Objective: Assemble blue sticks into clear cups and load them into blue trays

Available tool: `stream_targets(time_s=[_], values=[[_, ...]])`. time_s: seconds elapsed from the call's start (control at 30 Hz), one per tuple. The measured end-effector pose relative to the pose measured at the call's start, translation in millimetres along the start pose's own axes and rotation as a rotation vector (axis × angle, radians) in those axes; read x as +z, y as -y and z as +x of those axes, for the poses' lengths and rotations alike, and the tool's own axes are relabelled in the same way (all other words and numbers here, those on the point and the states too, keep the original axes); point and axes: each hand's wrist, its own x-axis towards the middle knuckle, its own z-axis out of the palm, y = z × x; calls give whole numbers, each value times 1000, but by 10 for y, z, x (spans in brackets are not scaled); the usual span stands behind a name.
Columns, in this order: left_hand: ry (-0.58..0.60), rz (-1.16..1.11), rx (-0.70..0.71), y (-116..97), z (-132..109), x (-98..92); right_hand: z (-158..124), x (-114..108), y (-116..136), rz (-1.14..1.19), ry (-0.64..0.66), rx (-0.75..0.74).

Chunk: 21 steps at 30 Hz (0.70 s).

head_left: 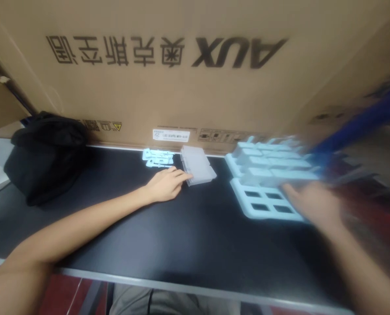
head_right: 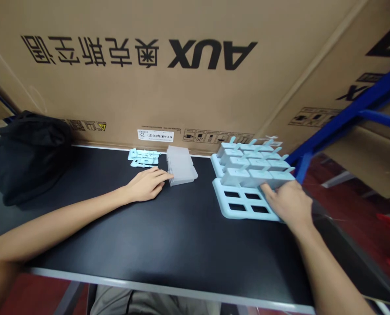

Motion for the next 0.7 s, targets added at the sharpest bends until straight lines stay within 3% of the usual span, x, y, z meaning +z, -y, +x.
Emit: stream_targets(time_s=[0.47, 0.7], values=[[-43, -69, -27, 23, -42, 18, -178, -119, 17, 168, -136, -58], [-47, -47, -14, 30, -57, 40, -16, 1, -140, 281, -190, -19]])
